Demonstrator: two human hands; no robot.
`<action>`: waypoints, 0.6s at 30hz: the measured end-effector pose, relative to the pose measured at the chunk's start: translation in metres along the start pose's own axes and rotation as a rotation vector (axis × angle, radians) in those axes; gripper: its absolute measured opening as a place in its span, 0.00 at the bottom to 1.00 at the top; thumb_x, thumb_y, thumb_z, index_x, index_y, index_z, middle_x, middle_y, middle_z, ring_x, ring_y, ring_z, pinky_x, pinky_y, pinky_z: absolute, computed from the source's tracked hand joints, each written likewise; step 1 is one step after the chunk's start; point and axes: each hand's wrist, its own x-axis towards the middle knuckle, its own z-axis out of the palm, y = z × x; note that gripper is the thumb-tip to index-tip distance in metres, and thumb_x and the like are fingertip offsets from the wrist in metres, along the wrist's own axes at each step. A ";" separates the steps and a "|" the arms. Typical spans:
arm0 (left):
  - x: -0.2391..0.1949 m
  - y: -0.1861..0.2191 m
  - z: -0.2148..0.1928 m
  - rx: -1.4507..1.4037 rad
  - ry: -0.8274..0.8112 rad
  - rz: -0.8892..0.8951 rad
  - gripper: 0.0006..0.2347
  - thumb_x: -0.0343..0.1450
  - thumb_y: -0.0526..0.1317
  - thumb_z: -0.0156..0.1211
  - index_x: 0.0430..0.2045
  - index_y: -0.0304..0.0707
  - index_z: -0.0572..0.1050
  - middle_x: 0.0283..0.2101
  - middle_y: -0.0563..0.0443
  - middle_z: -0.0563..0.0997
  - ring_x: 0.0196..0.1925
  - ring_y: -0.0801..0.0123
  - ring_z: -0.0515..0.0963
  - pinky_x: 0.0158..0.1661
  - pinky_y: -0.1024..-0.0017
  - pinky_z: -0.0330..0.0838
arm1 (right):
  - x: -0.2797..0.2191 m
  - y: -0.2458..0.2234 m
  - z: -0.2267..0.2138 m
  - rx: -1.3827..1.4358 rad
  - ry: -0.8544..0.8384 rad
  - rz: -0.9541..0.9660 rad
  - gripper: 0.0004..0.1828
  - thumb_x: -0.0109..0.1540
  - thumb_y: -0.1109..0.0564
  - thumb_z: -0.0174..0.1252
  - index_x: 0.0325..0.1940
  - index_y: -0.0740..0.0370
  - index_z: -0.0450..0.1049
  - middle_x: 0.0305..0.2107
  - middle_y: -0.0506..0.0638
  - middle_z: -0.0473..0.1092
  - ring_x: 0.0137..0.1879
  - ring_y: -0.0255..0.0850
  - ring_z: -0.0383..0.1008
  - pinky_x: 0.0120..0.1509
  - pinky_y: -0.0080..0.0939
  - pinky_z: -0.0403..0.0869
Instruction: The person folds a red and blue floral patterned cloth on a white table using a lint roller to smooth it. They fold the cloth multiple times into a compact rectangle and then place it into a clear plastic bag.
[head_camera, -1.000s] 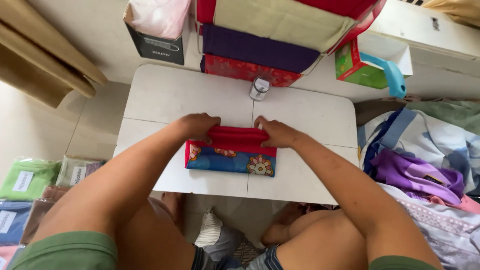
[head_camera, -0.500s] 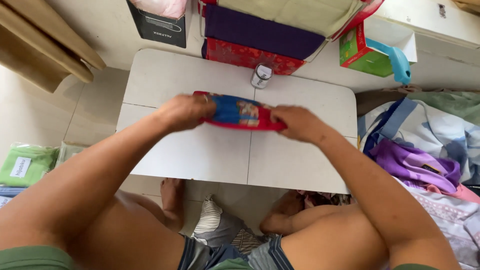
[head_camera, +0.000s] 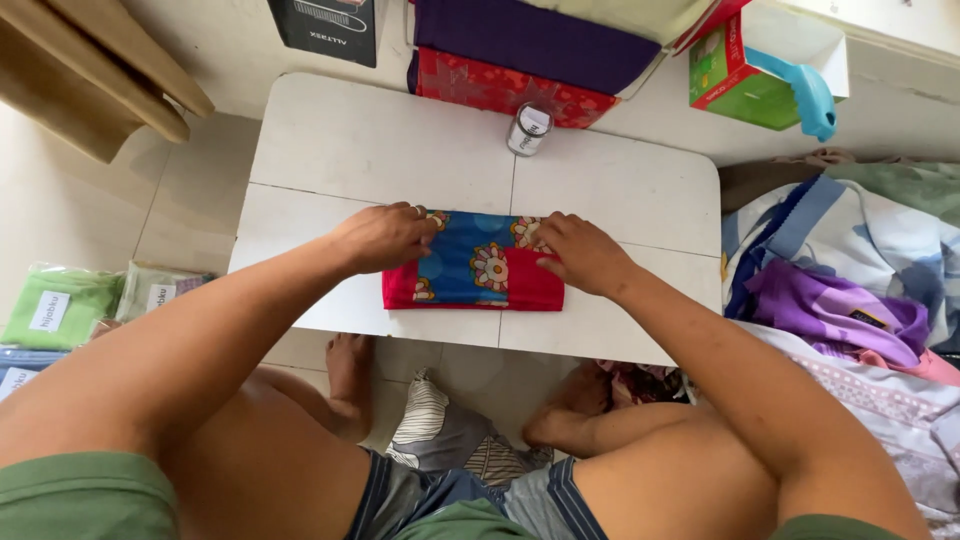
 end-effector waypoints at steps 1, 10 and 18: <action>0.001 -0.002 0.009 0.002 -0.001 -0.002 0.09 0.78 0.46 0.53 0.45 0.45 0.76 0.42 0.48 0.81 0.49 0.62 0.83 0.46 0.67 0.80 | -0.003 -0.009 -0.005 0.001 0.002 -0.001 0.18 0.70 0.46 0.53 0.59 0.57 0.69 0.55 0.58 0.68 0.63 0.56 0.71 0.62 0.54 0.74; -0.011 0.002 0.021 0.204 -0.069 -0.078 0.38 0.62 0.57 0.75 0.64 0.45 0.65 0.62 0.46 0.73 0.66 0.59 0.71 0.55 0.59 0.77 | -0.006 -0.022 0.005 -0.005 -0.159 0.015 0.46 0.59 0.45 0.69 0.76 0.54 0.56 0.72 0.62 0.52 0.77 0.61 0.53 0.69 0.64 0.69; -0.006 -0.013 0.043 0.217 -0.020 -0.175 0.46 0.51 0.65 0.79 0.62 0.49 0.66 0.64 0.48 0.67 0.67 0.56 0.67 0.52 0.55 0.77 | -0.002 -0.021 0.007 0.005 -0.160 0.044 0.48 0.57 0.44 0.72 0.76 0.50 0.57 0.72 0.61 0.52 0.77 0.61 0.52 0.69 0.67 0.69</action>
